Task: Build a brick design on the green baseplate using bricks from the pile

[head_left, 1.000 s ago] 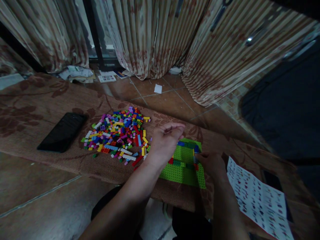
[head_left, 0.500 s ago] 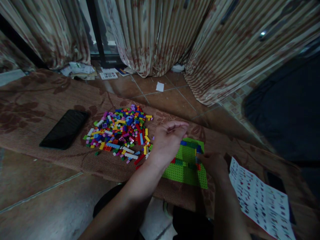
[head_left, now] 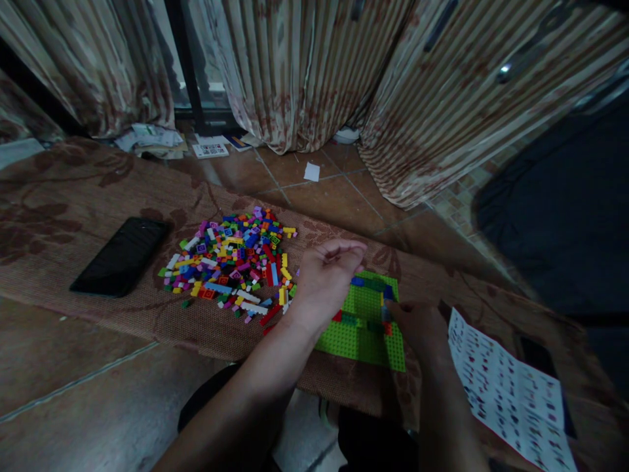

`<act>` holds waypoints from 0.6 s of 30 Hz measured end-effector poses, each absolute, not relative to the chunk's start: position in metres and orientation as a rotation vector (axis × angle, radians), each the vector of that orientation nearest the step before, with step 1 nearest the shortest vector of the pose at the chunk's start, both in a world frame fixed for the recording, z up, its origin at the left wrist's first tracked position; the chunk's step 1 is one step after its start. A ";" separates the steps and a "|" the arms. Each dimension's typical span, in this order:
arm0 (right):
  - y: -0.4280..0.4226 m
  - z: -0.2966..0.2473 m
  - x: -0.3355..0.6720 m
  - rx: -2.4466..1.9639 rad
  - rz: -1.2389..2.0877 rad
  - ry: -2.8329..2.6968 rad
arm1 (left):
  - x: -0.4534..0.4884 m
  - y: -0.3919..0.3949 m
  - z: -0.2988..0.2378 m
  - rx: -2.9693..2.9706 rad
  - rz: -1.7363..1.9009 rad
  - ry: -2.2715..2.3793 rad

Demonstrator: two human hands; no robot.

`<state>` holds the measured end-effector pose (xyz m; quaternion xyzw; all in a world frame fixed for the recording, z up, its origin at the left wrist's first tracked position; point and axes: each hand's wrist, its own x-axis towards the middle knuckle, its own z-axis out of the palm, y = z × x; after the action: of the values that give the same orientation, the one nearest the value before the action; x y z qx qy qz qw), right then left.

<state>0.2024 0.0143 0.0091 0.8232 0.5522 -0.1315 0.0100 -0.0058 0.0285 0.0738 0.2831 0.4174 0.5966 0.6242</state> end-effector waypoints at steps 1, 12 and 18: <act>0.014 0.010 0.204 2.572 -0.401 1.715 | -0.006 0.029 0.074 0.647 1.372 0.957; 0.011 0.012 0.212 2.579 -0.377 1.743 | -0.006 0.028 0.074 0.638 1.379 0.946; 0.011 0.012 0.215 2.584 -0.336 1.742 | -0.005 0.027 0.072 0.656 1.374 0.966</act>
<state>0.2154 0.0115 0.0123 0.8244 0.5558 -0.1073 0.0034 -0.0055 0.0274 0.0724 0.2855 0.4201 0.5975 0.6205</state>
